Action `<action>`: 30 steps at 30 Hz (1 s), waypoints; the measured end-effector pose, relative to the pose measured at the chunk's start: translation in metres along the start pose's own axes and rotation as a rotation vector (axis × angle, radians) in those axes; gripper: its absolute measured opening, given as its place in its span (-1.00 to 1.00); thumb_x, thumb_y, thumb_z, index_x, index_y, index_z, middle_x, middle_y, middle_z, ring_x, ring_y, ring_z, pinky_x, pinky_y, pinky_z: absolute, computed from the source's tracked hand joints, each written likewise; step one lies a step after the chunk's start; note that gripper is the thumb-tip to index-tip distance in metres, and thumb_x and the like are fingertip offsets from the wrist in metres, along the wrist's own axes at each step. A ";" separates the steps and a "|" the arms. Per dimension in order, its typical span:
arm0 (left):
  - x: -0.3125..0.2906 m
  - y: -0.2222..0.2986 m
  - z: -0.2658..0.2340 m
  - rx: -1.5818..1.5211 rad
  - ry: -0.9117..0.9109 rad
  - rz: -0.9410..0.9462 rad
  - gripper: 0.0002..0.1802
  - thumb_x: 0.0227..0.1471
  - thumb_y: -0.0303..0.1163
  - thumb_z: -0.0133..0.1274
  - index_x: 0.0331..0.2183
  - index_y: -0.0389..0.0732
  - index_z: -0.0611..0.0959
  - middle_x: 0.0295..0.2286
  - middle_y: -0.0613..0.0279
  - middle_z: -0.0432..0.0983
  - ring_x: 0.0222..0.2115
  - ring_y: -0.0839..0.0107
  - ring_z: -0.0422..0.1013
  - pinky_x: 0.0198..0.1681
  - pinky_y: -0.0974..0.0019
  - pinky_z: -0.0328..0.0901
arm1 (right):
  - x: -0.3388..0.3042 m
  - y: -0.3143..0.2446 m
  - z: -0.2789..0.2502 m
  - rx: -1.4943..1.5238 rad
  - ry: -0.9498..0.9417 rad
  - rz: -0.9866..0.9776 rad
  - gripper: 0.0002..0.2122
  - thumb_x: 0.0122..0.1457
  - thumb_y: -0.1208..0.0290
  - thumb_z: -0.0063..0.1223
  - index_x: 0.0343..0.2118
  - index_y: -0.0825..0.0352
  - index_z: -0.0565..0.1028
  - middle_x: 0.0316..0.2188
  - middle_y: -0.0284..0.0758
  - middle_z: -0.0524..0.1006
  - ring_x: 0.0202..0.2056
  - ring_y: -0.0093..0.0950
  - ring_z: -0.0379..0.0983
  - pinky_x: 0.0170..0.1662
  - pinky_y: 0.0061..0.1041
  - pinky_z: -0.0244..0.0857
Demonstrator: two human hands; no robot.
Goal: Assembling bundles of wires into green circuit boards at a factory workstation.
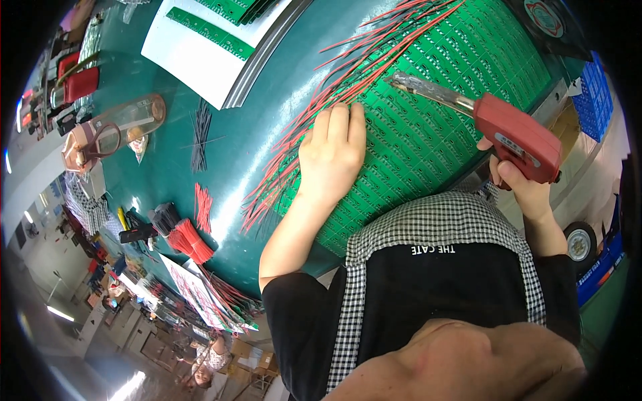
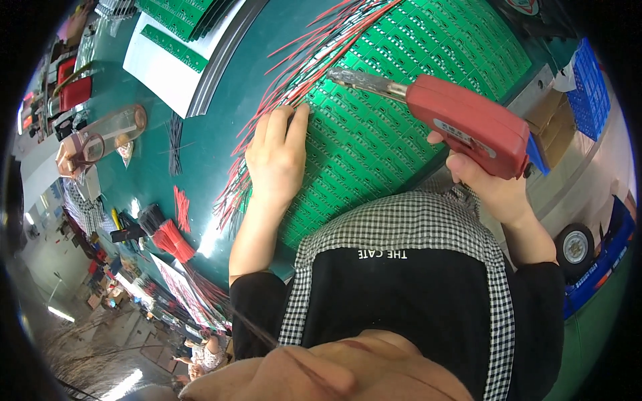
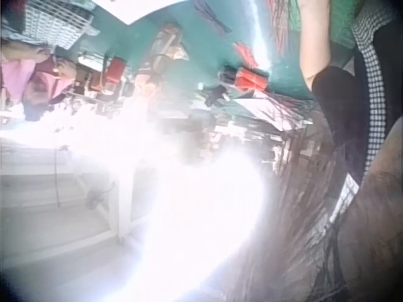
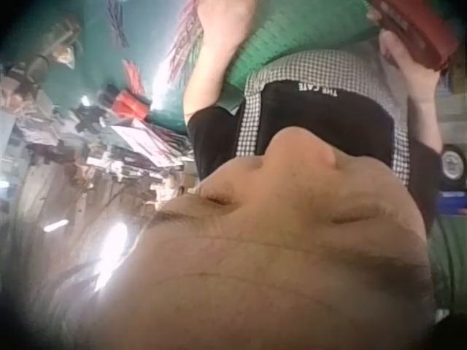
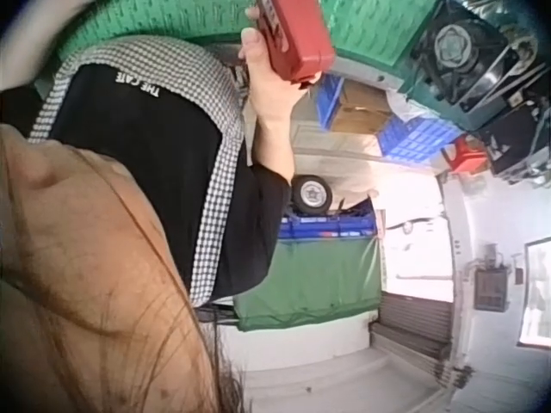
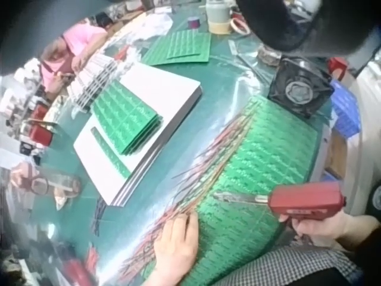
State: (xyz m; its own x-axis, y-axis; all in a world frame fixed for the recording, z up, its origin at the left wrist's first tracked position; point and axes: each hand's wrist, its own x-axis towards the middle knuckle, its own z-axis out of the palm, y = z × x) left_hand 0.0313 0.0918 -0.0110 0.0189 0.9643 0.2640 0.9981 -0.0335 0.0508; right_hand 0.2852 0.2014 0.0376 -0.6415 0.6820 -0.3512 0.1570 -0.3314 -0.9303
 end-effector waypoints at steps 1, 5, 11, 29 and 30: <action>0.001 0.000 0.001 0.000 0.000 0.005 -0.69 -0.32 -0.47 -0.02 -0.36 -0.28 0.53 -0.45 0.21 0.37 -0.45 0.42 0.34 -0.54 0.48 0.31 | 0.002 -0.001 0.000 0.007 0.004 0.000 -0.63 0.02 0.45 0.04 -0.07 0.37 0.34 -0.27 -0.30 0.47 -0.55 -0.72 0.25 -0.51 -0.74 0.18; 0.010 0.001 -0.003 -0.035 0.044 0.048 -0.71 -0.31 -0.48 -0.01 -0.38 -0.28 0.53 -0.46 0.23 0.37 -0.45 0.43 0.34 -0.54 0.49 0.31 | 0.006 0.000 0.000 0.011 0.025 0.037 -0.64 0.01 0.44 0.06 -0.09 0.37 0.36 -0.30 -0.32 0.47 -0.56 -0.72 0.25 -0.52 -0.73 0.18; 0.019 0.002 0.002 -0.031 0.000 0.062 -0.72 -0.30 -0.48 0.00 -0.38 -0.29 0.54 -0.50 0.25 0.34 -0.47 0.44 0.34 -0.54 0.47 0.32 | 0.010 -0.001 0.003 0.031 0.039 0.133 -0.69 -0.03 0.47 0.12 -0.17 0.35 0.42 -0.39 -0.38 0.50 -0.52 -0.72 0.32 -0.51 -0.74 0.21; 0.018 0.005 0.007 -0.046 0.049 0.056 -0.74 -0.27 -0.51 -0.01 -0.37 -0.34 0.52 -0.49 0.21 0.35 -0.48 0.41 0.33 -0.52 0.47 0.33 | 0.009 0.005 0.002 -0.119 0.007 0.093 -0.58 -0.01 0.35 0.10 -0.09 0.41 0.32 -0.51 -0.40 0.36 -0.60 -0.69 0.21 -0.55 -0.71 0.11; 0.019 0.005 0.007 -0.046 0.044 0.054 -0.73 -0.27 -0.51 -0.02 -0.37 -0.34 0.52 -0.49 0.20 0.35 -0.47 0.41 0.33 -0.52 0.47 0.34 | 0.009 0.005 0.002 -0.119 0.006 0.095 -0.58 -0.01 0.35 0.10 -0.09 0.41 0.32 -0.51 -0.40 0.36 -0.60 -0.69 0.21 -0.55 -0.71 0.11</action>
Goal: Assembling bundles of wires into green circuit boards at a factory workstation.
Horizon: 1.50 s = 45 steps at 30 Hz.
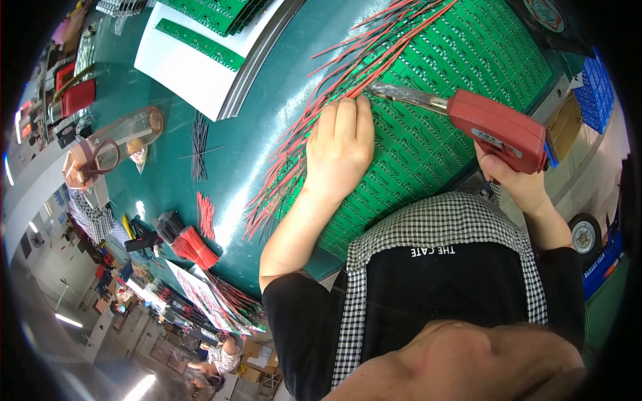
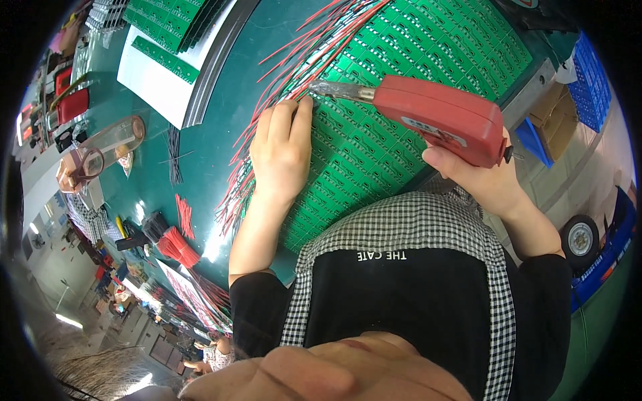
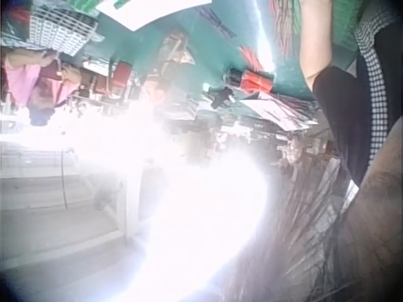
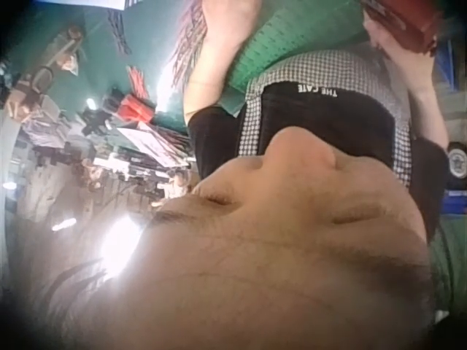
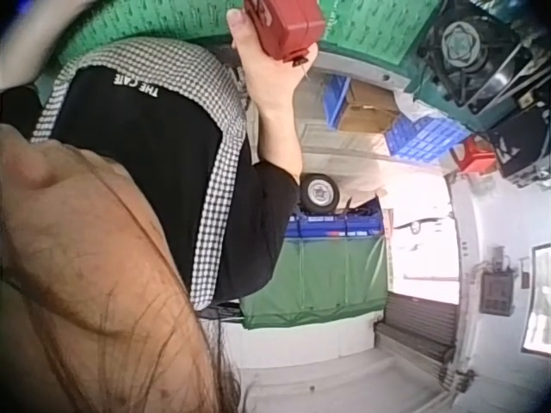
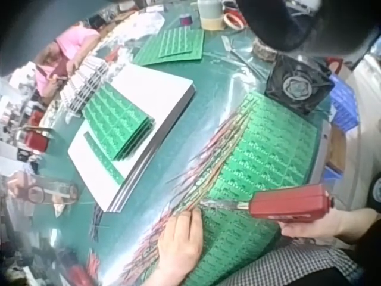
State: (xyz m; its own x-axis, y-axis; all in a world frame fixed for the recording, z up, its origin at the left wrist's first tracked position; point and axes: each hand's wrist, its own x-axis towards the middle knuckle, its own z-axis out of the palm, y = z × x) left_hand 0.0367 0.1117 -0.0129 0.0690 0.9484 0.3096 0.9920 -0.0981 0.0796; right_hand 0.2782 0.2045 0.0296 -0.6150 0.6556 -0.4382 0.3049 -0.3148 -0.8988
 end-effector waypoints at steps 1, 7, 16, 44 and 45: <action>0.001 -0.001 0.000 0.000 0.000 -0.001 -0.73 -0.27 -0.51 -0.02 -0.37 -0.34 0.52 -0.49 0.20 0.35 -0.47 0.41 0.33 -0.52 0.47 0.34 | 0.000 0.001 0.000 -0.024 0.006 -0.020 -0.58 -0.01 0.35 0.11 -0.09 0.41 0.32 -0.52 -0.41 0.35 -0.59 -0.69 0.21 -0.55 -0.70 0.12; 0.001 0.000 0.001 0.026 -0.028 -0.004 -0.71 -0.28 -0.50 -0.03 -0.36 -0.35 0.52 -0.47 0.19 0.36 -0.46 0.41 0.33 -0.51 0.47 0.35 | 0.000 0.002 -0.006 0.004 0.009 0.059 -0.61 -0.12 0.50 0.23 -0.17 0.36 0.41 -0.33 -0.38 0.49 -0.32 -0.63 0.37 -0.25 -0.62 0.26; -0.001 0.001 0.001 0.040 -0.020 -0.002 -0.70 -0.28 -0.49 -0.03 -0.36 -0.35 0.52 -0.47 0.20 0.35 -0.45 0.41 0.32 -0.51 0.48 0.35 | 0.000 -0.003 -0.001 0.110 -0.012 -0.025 -0.65 -0.09 0.54 0.19 -0.18 0.38 0.41 -0.37 -0.37 0.49 -0.34 -0.62 0.40 -0.25 -0.61 0.29; 0.020 0.003 0.006 -0.020 -0.014 0.031 -0.74 -0.29 -0.51 0.00 -0.39 -0.29 0.53 -0.54 0.28 0.31 -0.49 0.46 0.31 -0.56 0.47 0.29 | 0.002 -0.005 -0.013 0.073 0.038 0.045 -0.65 -0.04 0.41 0.14 -0.17 0.38 0.39 -0.43 -0.40 0.44 -0.52 -0.71 0.29 -0.49 -0.73 0.18; 0.020 0.003 0.006 -0.030 -0.004 0.031 -0.74 -0.29 -0.51 0.00 -0.39 -0.29 0.53 -0.54 0.28 0.31 -0.49 0.45 0.30 -0.56 0.47 0.29 | 0.002 -0.005 -0.012 0.128 0.064 0.060 -0.70 -0.09 0.44 0.22 -0.26 0.35 0.45 -0.43 -0.44 0.49 -0.45 -0.71 0.36 -0.42 -0.72 0.24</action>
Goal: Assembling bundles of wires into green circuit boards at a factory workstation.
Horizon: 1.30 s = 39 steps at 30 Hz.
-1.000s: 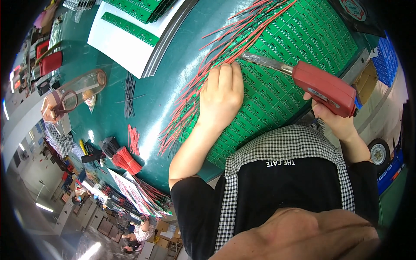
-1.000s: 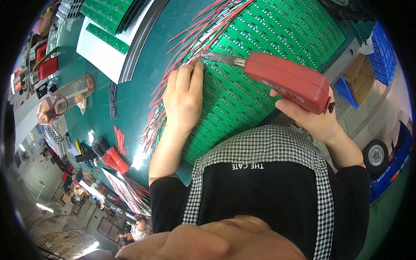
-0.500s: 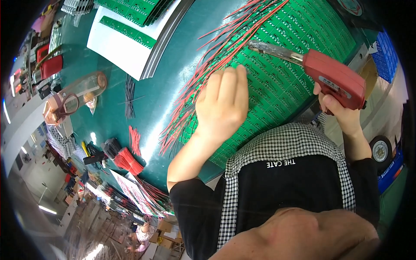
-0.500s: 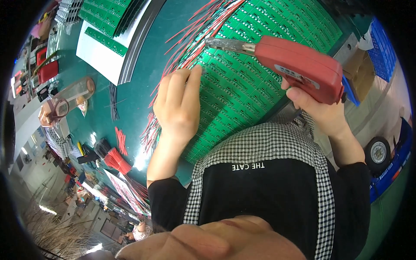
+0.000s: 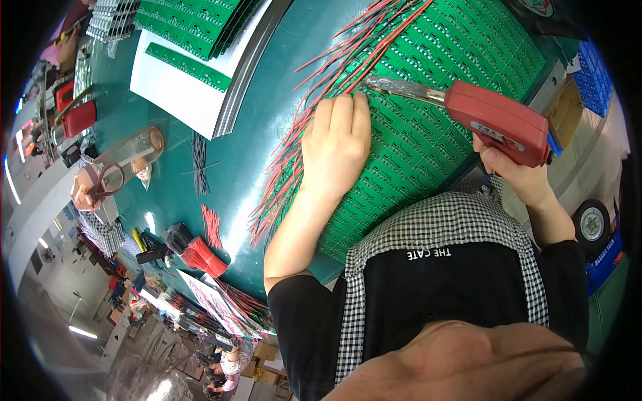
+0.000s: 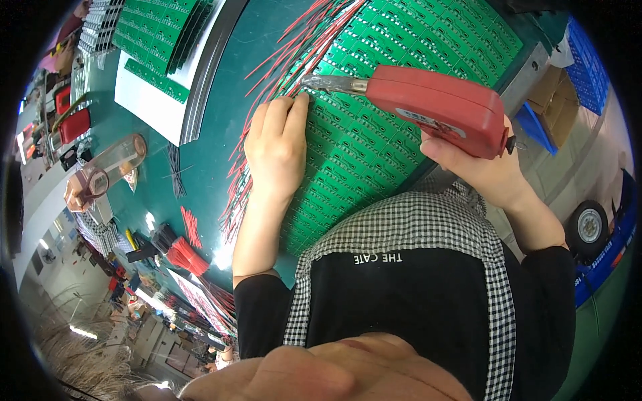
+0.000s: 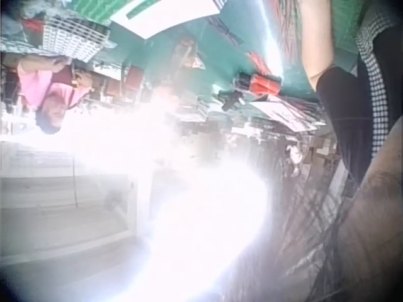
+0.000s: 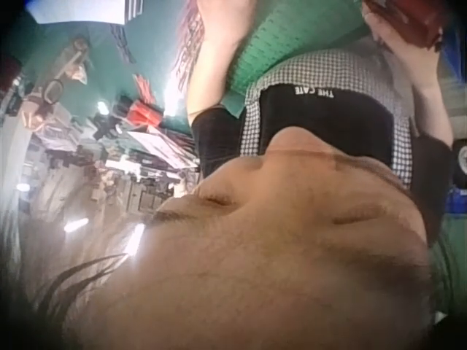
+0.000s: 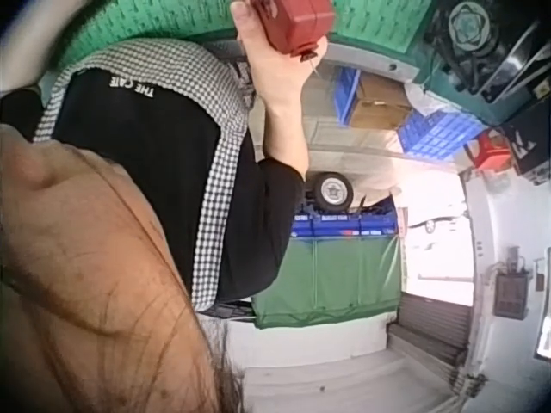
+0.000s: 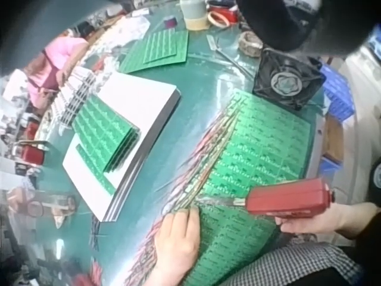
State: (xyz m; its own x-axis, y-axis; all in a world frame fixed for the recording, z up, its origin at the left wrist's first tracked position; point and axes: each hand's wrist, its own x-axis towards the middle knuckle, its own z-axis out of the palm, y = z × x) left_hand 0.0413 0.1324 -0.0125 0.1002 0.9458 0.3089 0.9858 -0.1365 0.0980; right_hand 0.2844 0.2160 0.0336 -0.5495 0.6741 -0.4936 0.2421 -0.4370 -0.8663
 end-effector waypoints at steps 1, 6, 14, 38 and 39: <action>0.000 0.000 0.000 0.001 -0.001 -0.001 -0.74 -0.29 -0.51 0.00 -0.39 -0.29 0.53 -0.54 0.28 0.31 -0.49 0.45 0.30 -0.56 0.47 0.29 | 0.001 0.001 0.000 0.001 -0.002 0.000 -0.70 -0.09 0.44 0.22 -0.26 0.35 0.45 -0.43 -0.44 0.49 -0.45 -0.71 0.36 -0.42 -0.72 0.24; 0.001 0.002 -0.001 0.003 -0.023 -0.017 -0.74 -0.29 -0.51 -0.01 -0.38 -0.29 0.53 -0.53 0.28 0.31 -0.49 0.44 0.30 -0.55 0.46 0.30 | 0.000 0.007 -0.005 -0.055 0.017 -0.017 -0.65 -0.11 0.45 0.25 -0.22 0.34 0.43 -0.38 -0.43 0.49 -0.36 -0.66 0.37 -0.30 -0.65 0.26; 0.002 0.005 0.001 0.005 -0.031 -0.022 -0.73 -0.29 -0.51 -0.02 -0.38 -0.30 0.53 -0.51 0.26 0.32 -0.47 0.43 0.30 -0.54 0.46 0.31 | 0.000 0.008 -0.009 -0.073 -0.012 -0.049 -0.62 -0.12 0.50 0.24 -0.18 0.35 0.40 -0.35 -0.38 0.49 -0.31 -0.64 0.38 -0.23 -0.62 0.27; -0.001 0.000 -0.005 0.021 0.006 -0.059 -0.76 -0.33 -0.46 -0.05 -0.45 -0.30 0.49 -0.57 0.23 0.26 -0.51 0.40 0.30 -0.58 0.41 0.29 | 0.008 0.006 -0.018 0.134 -0.024 -0.309 -0.58 0.07 0.39 -0.04 -0.01 0.41 0.21 -0.26 -0.12 0.41 -0.65 -0.63 0.20 -0.64 -0.70 0.10; -0.003 0.000 -0.003 -0.052 0.025 -0.058 -0.81 -0.32 -0.47 -0.06 -0.49 -0.30 0.47 -0.56 0.21 0.26 -0.51 0.36 0.30 -0.58 0.39 0.29 | 0.006 0.009 -0.020 0.210 0.016 -0.318 -0.59 0.08 0.42 -0.06 -0.01 0.41 0.21 -0.26 -0.12 0.41 -0.65 -0.63 0.21 -0.65 -0.71 0.11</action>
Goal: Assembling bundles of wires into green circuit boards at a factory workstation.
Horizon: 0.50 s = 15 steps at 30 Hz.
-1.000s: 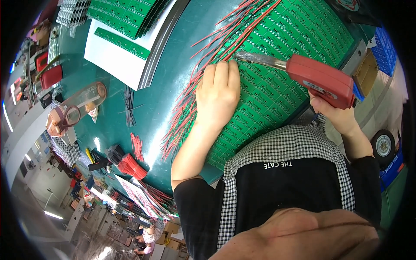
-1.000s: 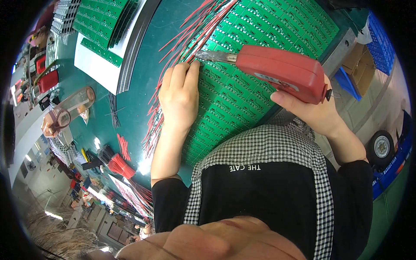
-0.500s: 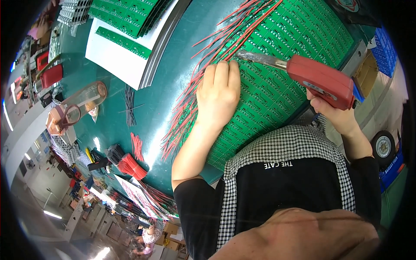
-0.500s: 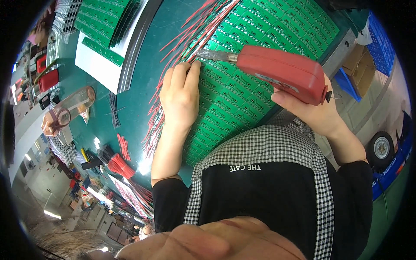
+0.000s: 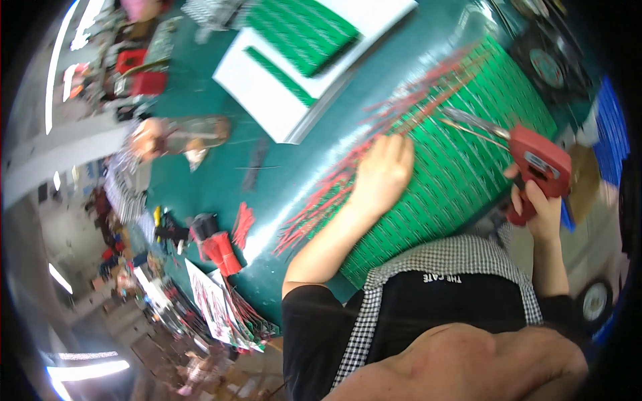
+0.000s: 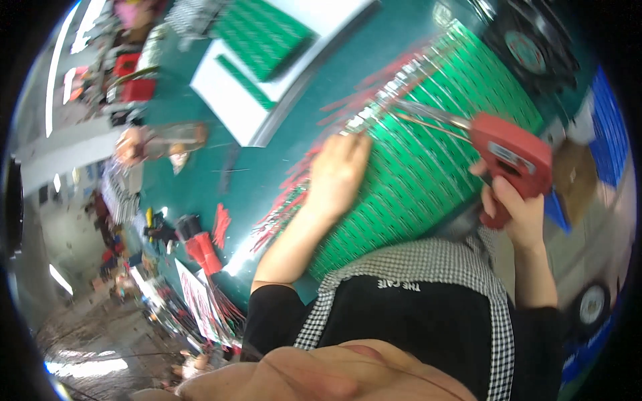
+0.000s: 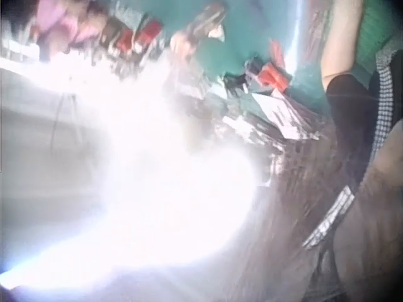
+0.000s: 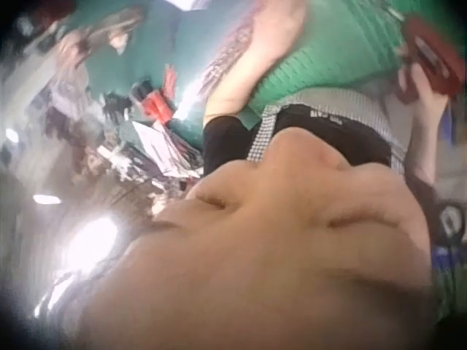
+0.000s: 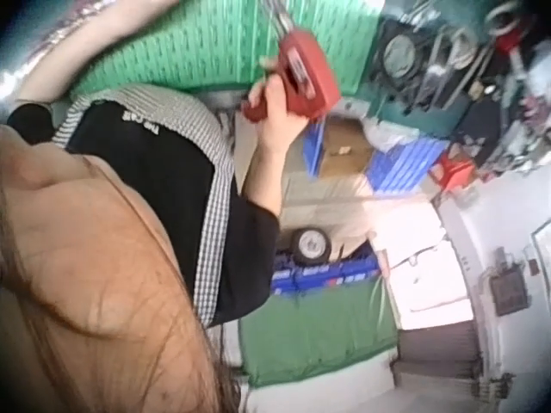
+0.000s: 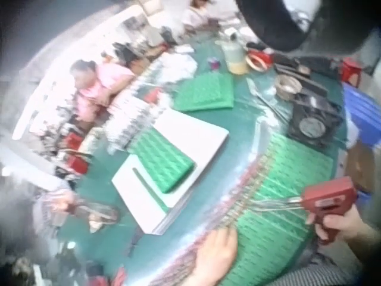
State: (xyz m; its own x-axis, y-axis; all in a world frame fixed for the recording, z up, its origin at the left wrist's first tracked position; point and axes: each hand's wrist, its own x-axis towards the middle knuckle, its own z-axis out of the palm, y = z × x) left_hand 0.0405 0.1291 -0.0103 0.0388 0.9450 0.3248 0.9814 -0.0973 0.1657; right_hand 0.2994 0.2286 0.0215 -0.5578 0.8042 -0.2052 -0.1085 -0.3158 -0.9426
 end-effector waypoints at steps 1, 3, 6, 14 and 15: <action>-0.006 0.001 0.001 -0.008 0.012 -0.029 -0.85 -0.32 -0.48 -0.07 -0.53 -0.30 0.45 -0.55 0.18 0.27 -0.51 0.33 0.30 -0.57 0.35 0.29 | -0.001 0.005 -0.005 0.083 0.025 -0.009 -0.60 0.10 0.45 -0.09 0.00 0.42 0.20 -0.27 -0.12 0.42 -0.66 -0.64 0.22 -0.65 -0.71 0.11; -0.011 0.001 0.011 -0.070 0.069 0.014 -0.85 -0.32 -0.47 -0.06 -0.54 -0.30 0.46 -0.55 0.17 0.28 -0.50 0.32 0.29 -0.55 0.35 0.31 | -0.009 0.019 -0.030 0.233 0.012 -0.024 -0.59 0.16 0.37 -0.15 0.04 0.40 0.13 -0.26 -0.12 0.40 -0.65 -0.64 0.22 -0.67 -0.72 0.11; -0.014 -0.001 0.015 0.005 0.099 0.043 -0.89 -0.32 -0.46 -0.06 -0.58 -0.27 0.47 -0.57 0.20 0.31 -0.50 0.34 0.30 -0.55 0.37 0.30 | -0.004 0.047 -0.062 0.482 -0.037 0.029 -0.60 0.23 0.33 -0.26 0.07 0.38 0.05 -0.21 -0.18 0.34 -0.65 -0.66 0.18 -0.66 -0.74 0.12; -0.051 -0.007 -0.024 0.153 0.123 -0.085 -0.79 -0.27 -0.45 -0.05 -0.45 -0.27 0.51 -0.55 0.25 0.42 -0.48 0.34 0.40 -0.45 0.33 0.33 | 0.039 0.075 -0.064 0.735 -0.267 0.039 -0.62 0.25 0.31 -0.30 0.06 0.35 0.04 -0.18 -0.24 0.30 -0.61 -0.67 0.15 -0.62 -0.74 0.12; -0.060 -0.005 -0.030 0.125 0.145 -0.144 -0.79 -0.26 -0.45 -0.05 -0.43 -0.26 0.53 -0.53 0.23 0.44 -0.46 0.32 0.41 -0.43 0.32 0.34 | 0.039 0.073 -0.063 0.711 -0.257 0.053 -0.61 0.24 0.31 -0.27 0.07 0.34 0.05 -0.17 -0.25 0.30 -0.61 -0.67 0.15 -0.62 -0.74 0.13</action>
State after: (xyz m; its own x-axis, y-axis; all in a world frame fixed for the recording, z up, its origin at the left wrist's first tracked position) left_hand 0.0275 0.0638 -0.0027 -0.1213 0.8908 0.4378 0.9909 0.0828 0.1060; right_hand 0.3217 0.2690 -0.0725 -0.7420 0.6636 -0.0951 -0.5320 -0.6692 -0.5188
